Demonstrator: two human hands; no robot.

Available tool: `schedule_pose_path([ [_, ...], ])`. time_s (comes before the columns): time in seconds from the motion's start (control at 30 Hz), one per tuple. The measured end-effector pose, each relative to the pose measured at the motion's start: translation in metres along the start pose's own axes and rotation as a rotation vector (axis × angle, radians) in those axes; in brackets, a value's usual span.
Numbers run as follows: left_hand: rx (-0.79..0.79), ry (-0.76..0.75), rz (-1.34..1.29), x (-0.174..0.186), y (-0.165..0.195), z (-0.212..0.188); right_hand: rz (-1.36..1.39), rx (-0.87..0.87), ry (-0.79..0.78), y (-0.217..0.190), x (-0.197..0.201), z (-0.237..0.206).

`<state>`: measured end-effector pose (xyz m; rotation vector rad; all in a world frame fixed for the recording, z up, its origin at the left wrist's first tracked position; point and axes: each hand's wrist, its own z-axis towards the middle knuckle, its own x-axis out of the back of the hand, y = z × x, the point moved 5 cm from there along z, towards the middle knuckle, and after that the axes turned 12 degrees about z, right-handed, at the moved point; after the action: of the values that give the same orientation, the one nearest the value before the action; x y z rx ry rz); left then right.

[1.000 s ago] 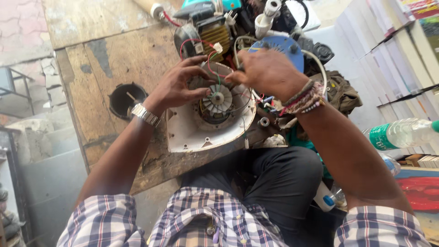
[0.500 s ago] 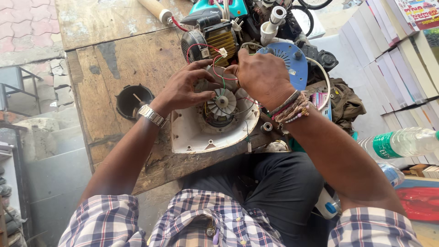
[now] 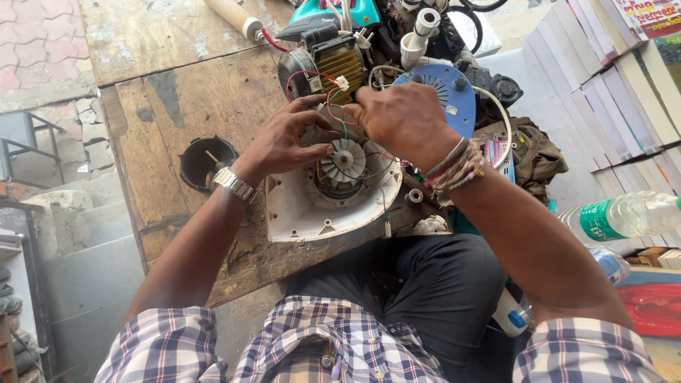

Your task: The person disassembles a small white appliance, removes the motor and fan assembly, and manipulates the internal wiring. They separate the housing halves, inspect the motor, and reposition components on the workbench.

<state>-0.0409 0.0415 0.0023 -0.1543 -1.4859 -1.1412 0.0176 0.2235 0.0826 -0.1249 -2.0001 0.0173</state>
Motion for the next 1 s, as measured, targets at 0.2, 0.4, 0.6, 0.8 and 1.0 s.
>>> schedule_pose_path([
  [0.2, -0.008, 0.005, 0.028, 0.0, 0.001, -0.001, 0.041, 0.906, 0.543, -0.01, 0.033, -0.019],
  [0.4, 0.001, -0.022, -0.003, -0.002, -0.002, 0.0, -0.01, 0.043, 0.069, 0.006, -0.003, -0.002],
  [0.6, 0.007, 0.002, 0.024, -0.004, -0.002, -0.001, 0.038, 0.866, 0.581, -0.017, 0.035, -0.023],
  [0.8, 0.071, -0.065, 0.025, -0.006, -0.004, 0.001, -0.071, 0.095, 0.003, -0.004, 0.0, 0.0],
  [1.0, -0.036, 0.044, -0.003, 0.0, 0.0, -0.001, 0.089, 0.835, 0.548, -0.015, 0.03, -0.019],
])
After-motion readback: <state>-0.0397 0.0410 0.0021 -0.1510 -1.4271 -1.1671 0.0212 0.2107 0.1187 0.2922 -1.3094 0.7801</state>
